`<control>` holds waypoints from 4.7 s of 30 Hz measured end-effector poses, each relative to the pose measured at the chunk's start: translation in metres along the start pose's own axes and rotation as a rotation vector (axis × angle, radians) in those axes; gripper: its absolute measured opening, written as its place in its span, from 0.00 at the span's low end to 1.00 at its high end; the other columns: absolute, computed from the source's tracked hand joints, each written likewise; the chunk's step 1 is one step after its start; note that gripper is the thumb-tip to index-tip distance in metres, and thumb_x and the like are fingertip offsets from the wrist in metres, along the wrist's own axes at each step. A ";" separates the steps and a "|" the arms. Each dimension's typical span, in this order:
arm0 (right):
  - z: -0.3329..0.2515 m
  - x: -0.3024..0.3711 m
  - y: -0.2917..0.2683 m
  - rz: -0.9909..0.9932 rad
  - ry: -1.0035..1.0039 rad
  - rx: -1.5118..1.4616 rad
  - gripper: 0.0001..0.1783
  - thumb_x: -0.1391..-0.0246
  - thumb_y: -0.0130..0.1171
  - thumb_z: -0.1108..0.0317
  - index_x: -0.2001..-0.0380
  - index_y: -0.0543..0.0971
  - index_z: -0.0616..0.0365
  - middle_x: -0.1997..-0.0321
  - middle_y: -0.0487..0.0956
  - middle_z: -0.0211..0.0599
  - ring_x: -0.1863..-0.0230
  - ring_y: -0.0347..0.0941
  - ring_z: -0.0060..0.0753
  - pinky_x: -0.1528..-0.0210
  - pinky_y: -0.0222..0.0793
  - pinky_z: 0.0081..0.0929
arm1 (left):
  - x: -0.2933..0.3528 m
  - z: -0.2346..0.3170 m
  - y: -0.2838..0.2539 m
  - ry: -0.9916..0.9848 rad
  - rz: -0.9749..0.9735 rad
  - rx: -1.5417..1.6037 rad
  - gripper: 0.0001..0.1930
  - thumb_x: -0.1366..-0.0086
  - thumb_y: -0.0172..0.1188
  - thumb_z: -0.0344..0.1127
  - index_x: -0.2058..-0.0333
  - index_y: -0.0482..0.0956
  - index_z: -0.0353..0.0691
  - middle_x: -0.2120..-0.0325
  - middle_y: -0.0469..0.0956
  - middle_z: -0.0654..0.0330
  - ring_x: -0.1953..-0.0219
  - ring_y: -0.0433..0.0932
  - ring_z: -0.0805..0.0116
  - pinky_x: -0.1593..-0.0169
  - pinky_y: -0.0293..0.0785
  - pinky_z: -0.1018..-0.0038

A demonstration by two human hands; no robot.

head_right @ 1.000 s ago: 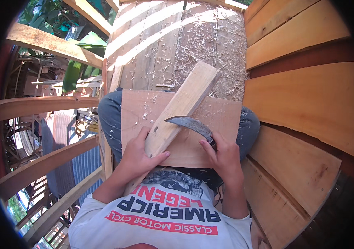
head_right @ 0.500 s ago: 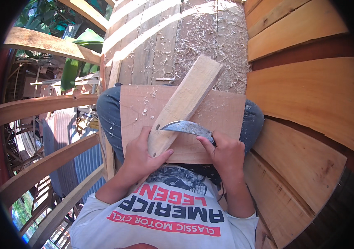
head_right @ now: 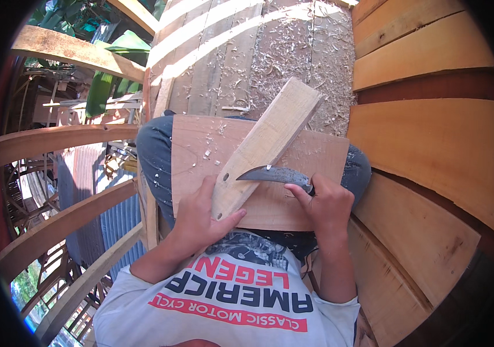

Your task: The person sits cross-legged on a wooden platform and uses a curved knife to carve a rectangular wooden plank. They repeatedly shave thin layers from the plank's surface, creating wood shavings that accumulate on the platform.

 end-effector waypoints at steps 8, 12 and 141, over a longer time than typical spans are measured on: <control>0.010 -0.014 -0.001 0.034 0.036 -0.002 0.32 0.55 0.62 0.38 0.85 0.70 0.59 0.88 0.69 0.42 0.84 0.69 0.48 0.81 0.63 0.36 | 0.000 -0.002 -0.001 -0.035 -0.030 0.012 0.34 0.48 0.67 0.46 0.49 0.64 0.31 0.71 0.77 0.39 0.68 0.80 0.42 0.66 0.75 0.60; 0.046 -0.030 -0.002 0.112 0.241 -0.053 0.34 0.48 0.56 0.37 0.82 0.72 0.63 0.86 0.68 0.49 0.81 0.67 0.54 0.78 0.62 0.40 | 0.001 0.000 0.001 -0.037 -0.060 -0.020 0.33 0.48 0.67 0.46 0.50 0.65 0.31 0.72 0.77 0.39 0.69 0.80 0.42 0.66 0.75 0.60; -0.001 -0.107 0.006 0.156 0.098 -0.003 0.42 0.57 0.51 0.24 0.89 0.69 0.58 0.90 0.69 0.42 0.84 0.71 0.47 0.81 0.65 0.39 | 0.000 -0.032 -0.022 0.004 -0.042 0.380 0.35 0.48 0.61 0.46 0.47 0.62 0.28 0.64 0.73 0.47 0.60 0.74 0.61 0.54 0.68 0.70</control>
Point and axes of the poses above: each hand's wrist, its own x-axis away from the middle knuckle, its own y-axis out of the palm, z = x × y, the point moved 3 cm from there along -x, towards the middle knuckle
